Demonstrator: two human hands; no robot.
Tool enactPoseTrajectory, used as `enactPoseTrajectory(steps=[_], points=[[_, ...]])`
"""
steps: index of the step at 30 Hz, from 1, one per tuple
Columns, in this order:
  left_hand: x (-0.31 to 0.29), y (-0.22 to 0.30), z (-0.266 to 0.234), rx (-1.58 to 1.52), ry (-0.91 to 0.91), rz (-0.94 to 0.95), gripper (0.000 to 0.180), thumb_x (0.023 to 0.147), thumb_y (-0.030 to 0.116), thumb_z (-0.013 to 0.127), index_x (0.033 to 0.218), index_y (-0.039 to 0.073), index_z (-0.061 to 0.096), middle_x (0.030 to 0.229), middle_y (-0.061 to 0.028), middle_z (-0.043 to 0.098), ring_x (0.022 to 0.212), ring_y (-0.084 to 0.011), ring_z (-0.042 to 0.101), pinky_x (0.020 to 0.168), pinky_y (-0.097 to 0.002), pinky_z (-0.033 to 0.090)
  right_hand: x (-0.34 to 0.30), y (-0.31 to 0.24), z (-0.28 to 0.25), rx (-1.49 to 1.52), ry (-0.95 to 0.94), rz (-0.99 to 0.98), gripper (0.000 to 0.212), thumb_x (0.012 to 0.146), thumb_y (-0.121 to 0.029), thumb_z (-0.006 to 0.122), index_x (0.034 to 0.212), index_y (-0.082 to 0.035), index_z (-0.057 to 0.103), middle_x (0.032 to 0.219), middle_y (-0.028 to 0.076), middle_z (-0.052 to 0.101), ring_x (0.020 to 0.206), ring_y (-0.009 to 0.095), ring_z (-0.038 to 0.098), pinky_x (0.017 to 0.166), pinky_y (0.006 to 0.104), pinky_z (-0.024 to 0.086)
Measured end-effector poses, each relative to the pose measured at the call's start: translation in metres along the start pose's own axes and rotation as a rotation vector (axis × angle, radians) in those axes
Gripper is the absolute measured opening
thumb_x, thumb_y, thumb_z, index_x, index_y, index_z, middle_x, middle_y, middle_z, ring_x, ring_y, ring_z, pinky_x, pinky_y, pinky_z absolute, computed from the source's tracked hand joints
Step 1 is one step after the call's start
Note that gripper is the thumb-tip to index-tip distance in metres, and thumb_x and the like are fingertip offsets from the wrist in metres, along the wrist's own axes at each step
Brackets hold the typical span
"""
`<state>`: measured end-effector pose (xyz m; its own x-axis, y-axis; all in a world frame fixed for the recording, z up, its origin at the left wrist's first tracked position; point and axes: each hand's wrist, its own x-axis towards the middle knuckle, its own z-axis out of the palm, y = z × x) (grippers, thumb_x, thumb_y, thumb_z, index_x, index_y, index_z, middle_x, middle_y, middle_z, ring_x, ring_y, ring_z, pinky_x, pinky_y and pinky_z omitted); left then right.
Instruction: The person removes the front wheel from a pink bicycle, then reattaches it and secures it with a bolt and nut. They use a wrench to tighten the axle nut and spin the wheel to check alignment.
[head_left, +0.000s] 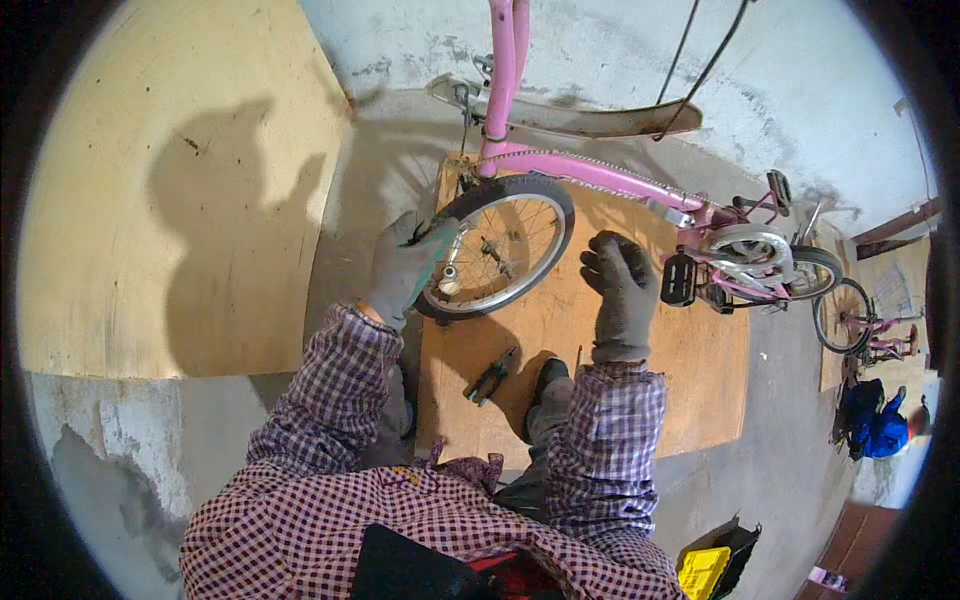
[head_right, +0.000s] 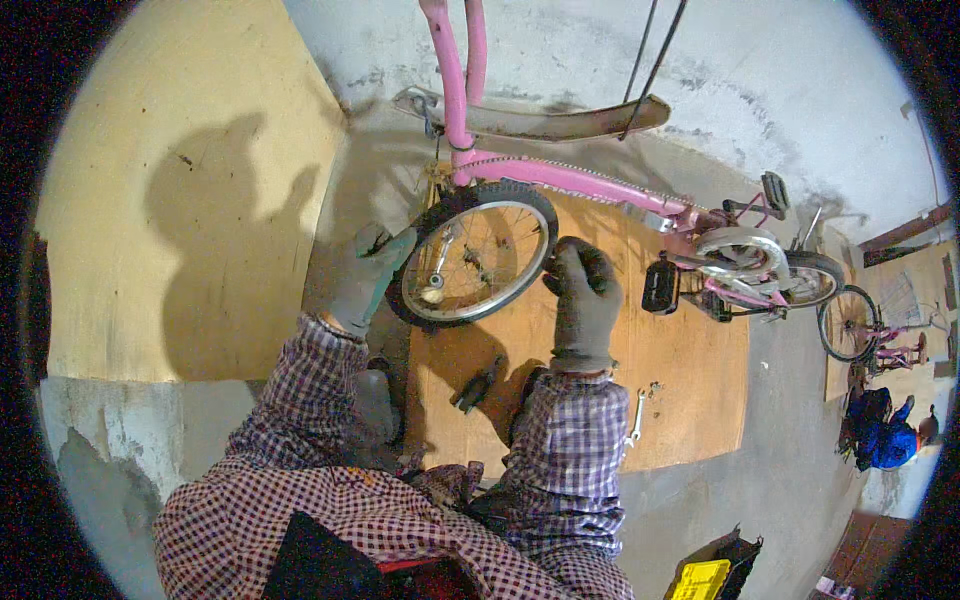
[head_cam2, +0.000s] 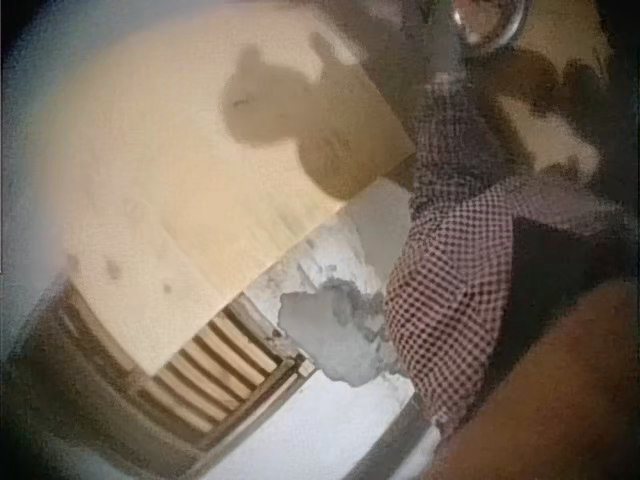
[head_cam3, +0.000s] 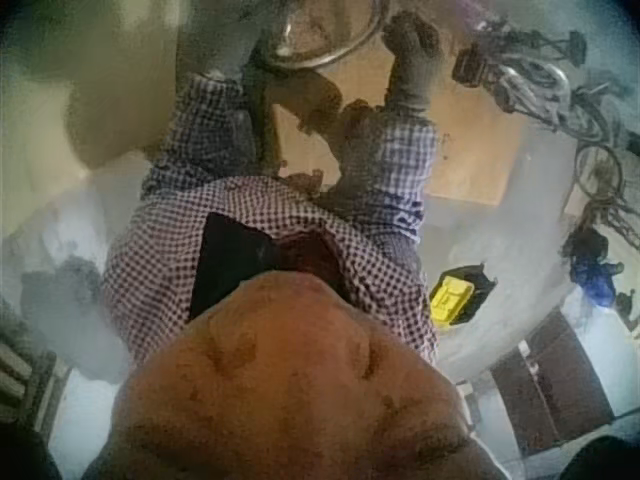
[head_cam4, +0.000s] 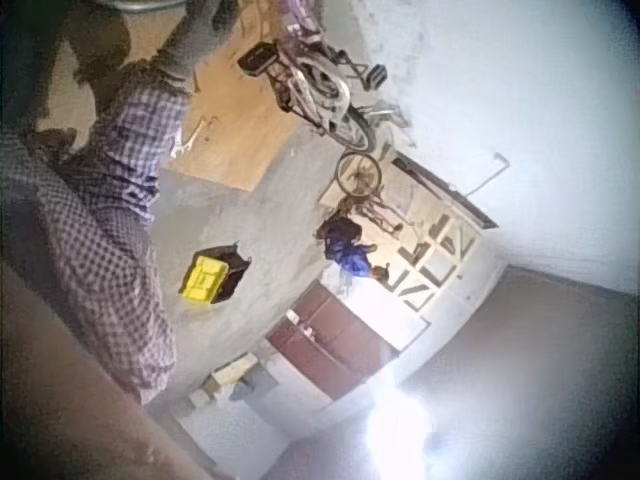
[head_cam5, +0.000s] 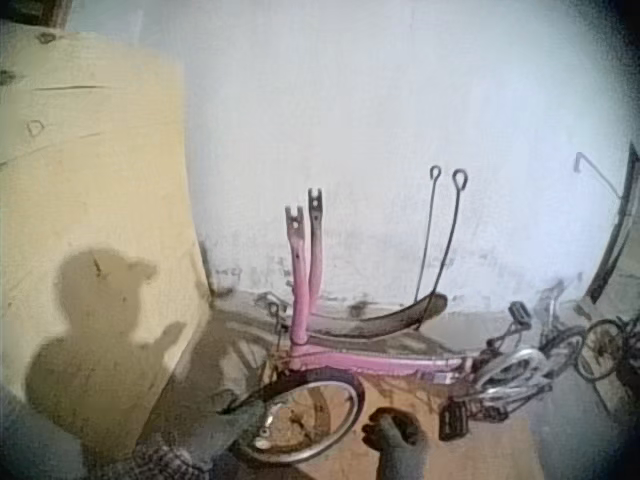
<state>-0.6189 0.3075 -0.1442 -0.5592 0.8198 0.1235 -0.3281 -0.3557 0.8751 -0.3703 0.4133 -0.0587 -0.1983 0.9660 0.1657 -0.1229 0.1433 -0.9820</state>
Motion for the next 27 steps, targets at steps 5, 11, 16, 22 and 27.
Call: enactPoseTrajectory(steps=[5,11,16,22,27], points=[[0.027,-0.022,-0.029,0.359,0.082,-0.244,0.023,0.092,0.003,0.068,0.115,-0.001,0.063,0.100,-0.0039,0.067,0.079,-0.0106,0.061,0.071,-0.0249,0.052,0.020,0.027,0.014,-0.038,0.081,0.149,0.030,0.094,-0.021,0.073,0.113,0.001,0.069,0.100,0.008,0.072,0.086,0.016,0.068,0.074,0.0296,0.055],[0.064,-0.026,-0.035,0.157,0.074,-0.020,0.028,0.096,0.009,0.066,0.123,0.001,0.062,0.105,-0.0026,0.067,0.089,-0.0116,0.062,0.078,-0.0270,0.052,0.051,0.053,0.027,-0.006,0.031,0.151,0.029,0.094,-0.020,0.073,0.112,0.002,0.069,0.096,0.007,0.071,0.083,0.015,0.067,0.073,0.0284,0.055],[0.111,0.019,-0.009,0.841,0.120,0.317,0.037,0.100,0.020,0.061,0.133,0.005,0.061,0.120,-0.0103,0.068,0.106,-0.0202,0.064,0.092,-0.0341,0.053,0.083,0.058,0.032,-0.017,0.033,0.182,0.029,0.094,-0.020,0.073,0.111,0.002,0.069,0.096,0.007,0.070,0.083,0.015,0.067,0.072,0.0283,0.055],[0.194,0.071,0.032,1.020,-0.069,0.503,0.044,0.101,0.025,0.058,0.141,0.009,0.055,0.138,-0.0158,0.059,0.123,-0.0318,0.059,0.104,-0.0384,0.047,0.093,0.052,0.032,-0.021,0.001,0.198,0.028,0.094,-0.021,0.073,0.112,0.001,0.069,0.097,0.007,0.070,0.083,0.016,0.068,0.072,0.0286,0.055],[0.231,0.070,0.016,1.343,-0.465,0.395,0.051,0.097,0.032,0.062,0.143,0.012,0.054,0.140,-0.0129,0.057,0.123,-0.0339,0.058,0.108,-0.0410,0.045,0.090,0.045,0.031,-0.006,0.002,0.219,0.028,0.094,-0.020,0.073,0.113,0.001,0.069,0.100,0.007,0.071,0.084,0.017,0.068,0.072,0.0282,0.054]])
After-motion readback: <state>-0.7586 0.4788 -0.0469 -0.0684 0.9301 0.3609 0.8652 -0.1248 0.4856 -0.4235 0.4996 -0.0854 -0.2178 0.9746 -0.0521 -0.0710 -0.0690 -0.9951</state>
